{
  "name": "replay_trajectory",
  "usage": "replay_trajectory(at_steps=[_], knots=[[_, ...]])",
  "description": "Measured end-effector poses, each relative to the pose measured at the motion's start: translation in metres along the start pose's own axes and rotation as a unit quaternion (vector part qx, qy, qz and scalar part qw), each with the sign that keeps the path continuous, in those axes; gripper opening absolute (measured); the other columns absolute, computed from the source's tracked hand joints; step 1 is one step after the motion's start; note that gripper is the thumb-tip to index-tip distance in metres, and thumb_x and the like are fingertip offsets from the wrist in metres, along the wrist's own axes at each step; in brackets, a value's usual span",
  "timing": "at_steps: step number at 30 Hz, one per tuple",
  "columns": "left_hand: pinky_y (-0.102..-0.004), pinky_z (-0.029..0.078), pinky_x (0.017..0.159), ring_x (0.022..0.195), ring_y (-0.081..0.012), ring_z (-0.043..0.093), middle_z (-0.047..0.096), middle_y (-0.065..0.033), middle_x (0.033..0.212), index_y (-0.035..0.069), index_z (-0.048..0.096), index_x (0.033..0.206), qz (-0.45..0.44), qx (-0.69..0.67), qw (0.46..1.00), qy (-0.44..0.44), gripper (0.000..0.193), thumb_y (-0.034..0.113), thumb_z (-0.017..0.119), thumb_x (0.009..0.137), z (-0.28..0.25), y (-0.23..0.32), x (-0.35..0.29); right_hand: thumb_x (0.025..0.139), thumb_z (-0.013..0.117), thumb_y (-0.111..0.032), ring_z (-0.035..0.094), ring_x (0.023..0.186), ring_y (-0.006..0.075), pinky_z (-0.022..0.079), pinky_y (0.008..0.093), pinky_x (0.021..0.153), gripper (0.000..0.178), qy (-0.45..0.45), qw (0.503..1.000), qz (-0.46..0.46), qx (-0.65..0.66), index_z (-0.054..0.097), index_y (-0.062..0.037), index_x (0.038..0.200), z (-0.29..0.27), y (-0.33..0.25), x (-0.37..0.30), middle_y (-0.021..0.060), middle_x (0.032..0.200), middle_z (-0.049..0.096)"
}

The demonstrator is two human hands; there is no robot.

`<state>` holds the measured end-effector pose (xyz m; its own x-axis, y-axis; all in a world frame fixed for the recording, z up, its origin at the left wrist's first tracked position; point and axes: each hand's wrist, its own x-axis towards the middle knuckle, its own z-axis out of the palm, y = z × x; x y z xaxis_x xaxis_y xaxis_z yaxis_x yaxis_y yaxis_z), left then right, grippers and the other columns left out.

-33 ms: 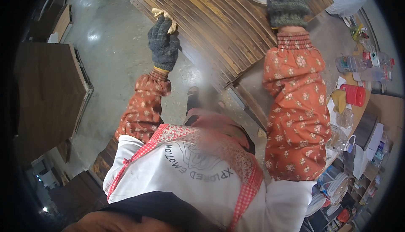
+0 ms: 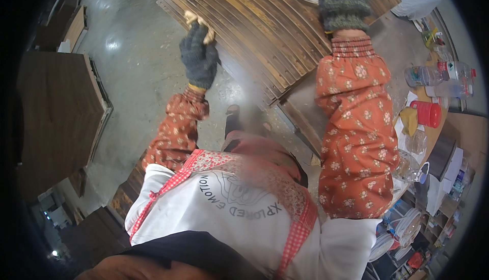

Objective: The person wipes a stack of wooden boards with a cloth, pours liquid from a bottle onto the boards, and continues wiping. The person then uses a yellow sanding block to sand the boards.

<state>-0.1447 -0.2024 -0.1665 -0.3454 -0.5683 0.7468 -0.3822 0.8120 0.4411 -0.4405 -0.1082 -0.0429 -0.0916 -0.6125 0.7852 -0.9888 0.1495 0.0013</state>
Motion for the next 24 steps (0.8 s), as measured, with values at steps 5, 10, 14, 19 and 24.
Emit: replay_trajectory(at_steps=[5,10,14,19,24], knots=[[-0.0412,0.045,0.086,0.11,-0.0331,0.054,0.054,-0.011,0.129,0.013,0.058,0.122,-0.064,-0.037,0.987,-0.14,0.05,0.013,0.065,0.073,0.005,0.093,-0.127,0.081,0.072,-0.02,0.056,0.107,0.0285,0.047,0.0413,0.088,0.038,0.007,1.0,-0.001,0.012,0.059,-0.0082,0.116,0.002,-0.002,0.0,0.0136,0.117,0.059],[-0.0358,0.047,0.058,0.085,-0.0259,0.06,0.059,-0.0117,0.106,0.01,0.063,0.106,0.125,-0.076,0.972,-0.183,0.034,0.015,0.064,0.072,-0.011,0.124,-0.147,0.082,0.072,-0.02,0.057,0.106,0.0275,0.048,0.0409,0.087,0.039,0.007,1.0,-0.005,0.017,0.059,-0.0077,0.116,0.001,-0.005,-0.002,0.013,0.116,0.059],[-0.0441,0.045,0.081,0.102,-0.0285,0.058,0.059,-0.0151,0.113,0.007,0.061,0.11,0.093,-0.112,0.979,-0.145,0.037,0.015,0.063,0.074,-0.033,0.089,-0.108,0.082,0.072,-0.02,0.057,0.104,0.0267,0.048,0.0407,0.087,0.039,0.006,1.0,0.001,0.017,0.058,-0.0073,0.116,0.002,-0.007,0.002,0.0125,0.115,0.059],[-0.0477,0.045,0.095,0.112,-0.0341,0.056,0.058,-0.0165,0.122,0.009,0.059,0.119,0.007,-0.082,0.992,-0.093,0.038,0.017,0.061,0.082,-0.007,0.055,-0.084,0.082,0.072,-0.021,0.058,0.103,0.0258,0.048,0.0404,0.086,0.039,0.009,1.0,0.004,0.02,0.057,-0.0068,0.116,0.014,-0.007,0.011,0.0119,0.114,0.059],[-0.046,0.046,0.093,0.109,-0.0356,0.058,0.06,-0.0164,0.119,0.01,0.057,0.122,-0.012,-0.046,0.997,0.057,0.036,0.014,0.061,0.087,0.013,-0.006,-0.049,0.082,0.072,-0.021,0.058,0.101,0.0248,0.048,0.0401,0.086,0.04,0.002,1.0,0.008,0.015,0.057,-0.0064,0.116,0.009,0.003,-0.004,0.0112,0.113,0.059]])
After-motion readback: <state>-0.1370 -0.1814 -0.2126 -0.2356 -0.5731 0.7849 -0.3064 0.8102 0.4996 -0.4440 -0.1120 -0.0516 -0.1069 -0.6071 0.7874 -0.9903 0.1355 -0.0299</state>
